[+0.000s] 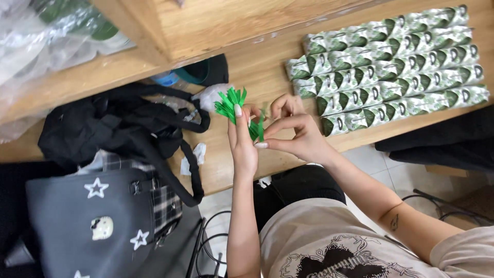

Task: Untying and separating a bundle of green ribbons on a wooden workspace.

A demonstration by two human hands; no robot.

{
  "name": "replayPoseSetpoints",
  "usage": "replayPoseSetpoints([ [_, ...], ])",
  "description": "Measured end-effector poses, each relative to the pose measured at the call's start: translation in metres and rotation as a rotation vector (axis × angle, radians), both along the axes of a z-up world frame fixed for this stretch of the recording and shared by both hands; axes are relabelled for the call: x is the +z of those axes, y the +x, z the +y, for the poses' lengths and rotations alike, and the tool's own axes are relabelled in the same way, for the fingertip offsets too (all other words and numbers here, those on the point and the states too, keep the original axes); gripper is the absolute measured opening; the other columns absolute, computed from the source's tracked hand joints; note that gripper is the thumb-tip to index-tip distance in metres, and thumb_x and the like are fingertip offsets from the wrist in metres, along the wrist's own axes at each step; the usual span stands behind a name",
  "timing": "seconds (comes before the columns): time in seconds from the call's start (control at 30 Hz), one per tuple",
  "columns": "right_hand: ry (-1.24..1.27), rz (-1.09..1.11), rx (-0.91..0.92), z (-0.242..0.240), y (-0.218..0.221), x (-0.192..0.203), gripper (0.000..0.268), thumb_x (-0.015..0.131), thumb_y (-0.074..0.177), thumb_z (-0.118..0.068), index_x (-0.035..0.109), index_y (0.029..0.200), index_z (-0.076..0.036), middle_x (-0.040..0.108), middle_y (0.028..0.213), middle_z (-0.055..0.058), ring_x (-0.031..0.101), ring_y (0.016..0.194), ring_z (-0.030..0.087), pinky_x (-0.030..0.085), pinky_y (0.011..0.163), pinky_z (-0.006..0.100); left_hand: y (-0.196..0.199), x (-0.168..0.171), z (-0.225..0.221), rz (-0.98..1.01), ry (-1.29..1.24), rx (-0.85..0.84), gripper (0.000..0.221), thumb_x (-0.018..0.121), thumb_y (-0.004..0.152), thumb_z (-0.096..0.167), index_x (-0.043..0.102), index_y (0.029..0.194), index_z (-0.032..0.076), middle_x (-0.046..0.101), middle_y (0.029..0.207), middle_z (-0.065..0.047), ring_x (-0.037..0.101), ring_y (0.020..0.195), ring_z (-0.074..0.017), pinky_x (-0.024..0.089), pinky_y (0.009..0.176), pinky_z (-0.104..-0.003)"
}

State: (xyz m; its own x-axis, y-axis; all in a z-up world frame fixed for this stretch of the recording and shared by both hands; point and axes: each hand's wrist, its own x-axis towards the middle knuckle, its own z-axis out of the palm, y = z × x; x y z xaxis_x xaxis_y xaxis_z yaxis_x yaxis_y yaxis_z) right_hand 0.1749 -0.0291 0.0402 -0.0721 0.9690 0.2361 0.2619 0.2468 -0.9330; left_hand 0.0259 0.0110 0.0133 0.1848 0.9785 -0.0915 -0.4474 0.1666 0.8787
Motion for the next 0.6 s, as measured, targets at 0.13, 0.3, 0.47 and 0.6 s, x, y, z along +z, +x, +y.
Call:
replayPoseSetpoints([
  [0.13,0.049,-0.085,-0.082,-0.009,0.01,0.018,0.022,0.094,0.074,-0.02,0.082,0.091,-0.015,0.046,0.107,0.0,0.04,0.106,0.018,0.033,0.096,0.032,0.011,0.021,0.0,-0.005,0.021,-0.07,0.042,0.038,0.112,0.043,0.054,0.111,0.005,0.058,0.097,-0.006,0.058,0.092,-0.0141,0.048,0.089,-0.032],
  [0.3,-0.03,0.266,0.075,-0.012,0.019,0.035,0.015,0.087,0.082,-0.015,0.078,0.093,-0.01,0.049,0.115,0.003,0.044,0.116,0.019,0.033,0.103,0.032,0.009,0.027,0.003,0.039,0.099,-0.172,0.048,0.035,0.116,0.044,0.056,0.103,0.003,0.06,0.089,-0.005,0.055,0.084,-0.0136,0.045,0.078,-0.03],
  [0.47,-0.032,0.468,0.202,-0.028,0.047,0.04,0.015,0.085,0.083,-0.018,0.076,0.088,-0.008,0.049,0.11,0.004,0.043,0.105,0.016,0.033,0.098,0.031,-0.006,0.032,0.012,0.083,0.182,-0.198,0.052,0.033,0.116,0.044,0.057,0.097,0.002,0.061,0.088,-0.006,0.057,0.085,-0.0144,0.045,0.082,-0.03],
  [0.6,0.005,0.435,0.232,-0.03,0.057,0.054,0.015,0.085,0.082,-0.023,0.076,0.084,-0.01,0.052,0.106,0.005,0.046,0.101,0.016,0.035,0.093,0.029,-0.017,0.043,0.013,0.071,0.243,-0.187,0.051,0.032,0.118,0.044,0.055,0.097,0.003,0.06,0.088,-0.008,0.06,0.085,-0.0163,0.049,0.082,-0.033],
])
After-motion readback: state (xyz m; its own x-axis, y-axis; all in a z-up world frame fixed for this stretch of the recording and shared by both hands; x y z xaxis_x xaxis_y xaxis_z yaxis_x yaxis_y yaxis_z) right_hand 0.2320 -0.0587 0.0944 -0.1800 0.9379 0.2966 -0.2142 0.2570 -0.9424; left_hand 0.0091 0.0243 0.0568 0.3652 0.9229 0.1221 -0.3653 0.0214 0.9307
